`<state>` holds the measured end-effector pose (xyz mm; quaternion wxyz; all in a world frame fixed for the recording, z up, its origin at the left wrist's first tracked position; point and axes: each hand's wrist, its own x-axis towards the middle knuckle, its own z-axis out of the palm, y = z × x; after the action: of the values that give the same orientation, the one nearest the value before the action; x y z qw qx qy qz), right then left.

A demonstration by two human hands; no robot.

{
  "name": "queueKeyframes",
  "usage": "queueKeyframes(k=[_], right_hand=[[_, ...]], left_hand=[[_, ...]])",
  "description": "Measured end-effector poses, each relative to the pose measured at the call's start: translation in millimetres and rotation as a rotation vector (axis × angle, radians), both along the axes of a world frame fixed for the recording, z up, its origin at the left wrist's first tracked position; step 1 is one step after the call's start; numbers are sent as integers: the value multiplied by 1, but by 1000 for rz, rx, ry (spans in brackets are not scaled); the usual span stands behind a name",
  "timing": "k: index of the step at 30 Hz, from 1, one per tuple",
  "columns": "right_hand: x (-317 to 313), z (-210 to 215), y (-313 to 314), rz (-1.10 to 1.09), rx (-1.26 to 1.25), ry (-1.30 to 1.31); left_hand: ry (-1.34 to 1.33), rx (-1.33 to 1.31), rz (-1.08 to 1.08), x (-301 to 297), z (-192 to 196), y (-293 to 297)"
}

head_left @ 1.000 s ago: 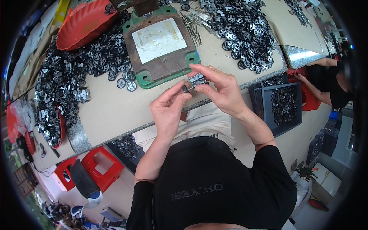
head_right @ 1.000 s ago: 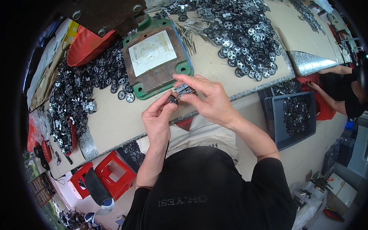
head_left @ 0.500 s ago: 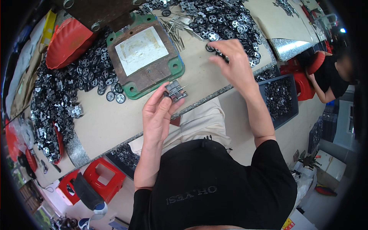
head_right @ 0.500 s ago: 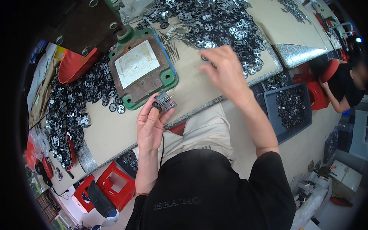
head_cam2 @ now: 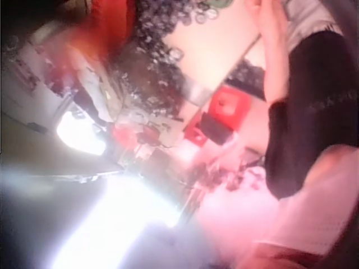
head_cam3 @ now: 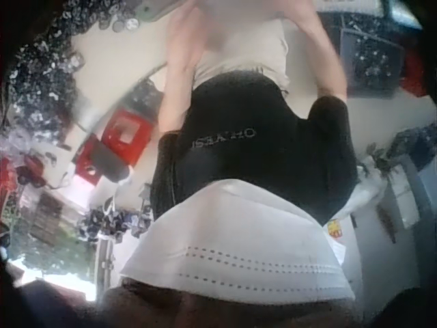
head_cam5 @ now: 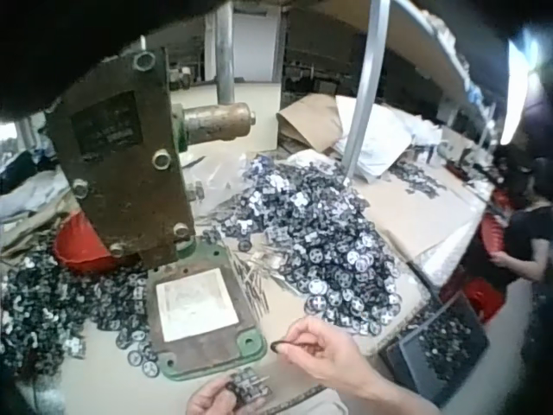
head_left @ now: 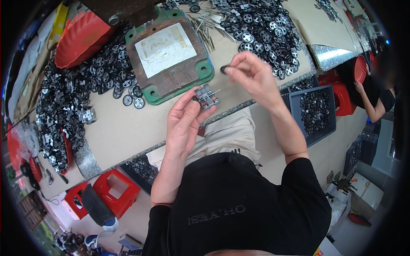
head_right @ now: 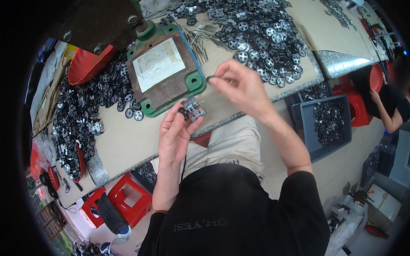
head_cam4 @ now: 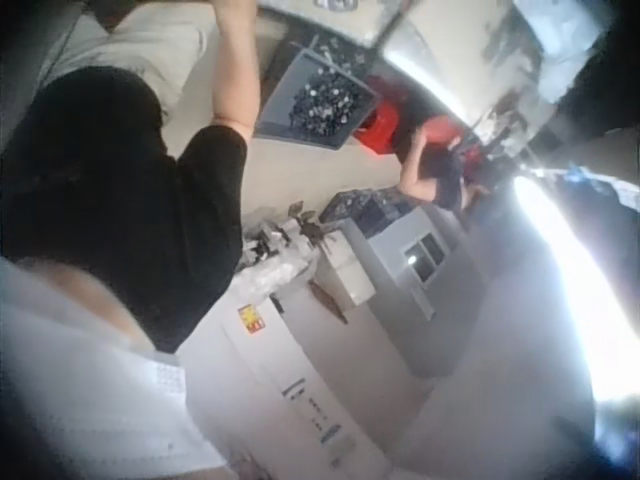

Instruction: The person assembles small plastic bases and metal inserts with small metal plates using a manual press.

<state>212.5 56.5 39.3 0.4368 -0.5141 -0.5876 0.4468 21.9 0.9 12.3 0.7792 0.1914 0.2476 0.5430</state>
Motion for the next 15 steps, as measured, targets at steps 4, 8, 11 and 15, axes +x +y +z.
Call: queueKeyframes(k=[4,8,11,15], right_hand=[[-14,10,-17,136,-222,302],[-9,7,-17,276,-333,436],[-3,5,-14,364,-349,458],[3,-3,-9,424,-201,414]], left_hand=[[35,-19,14,0,-3,0],[90,-24,20,-1,-7,-2],[61,-18,3,-1,-4,-5],[-19,-69,-17,-1,-5,-6]])
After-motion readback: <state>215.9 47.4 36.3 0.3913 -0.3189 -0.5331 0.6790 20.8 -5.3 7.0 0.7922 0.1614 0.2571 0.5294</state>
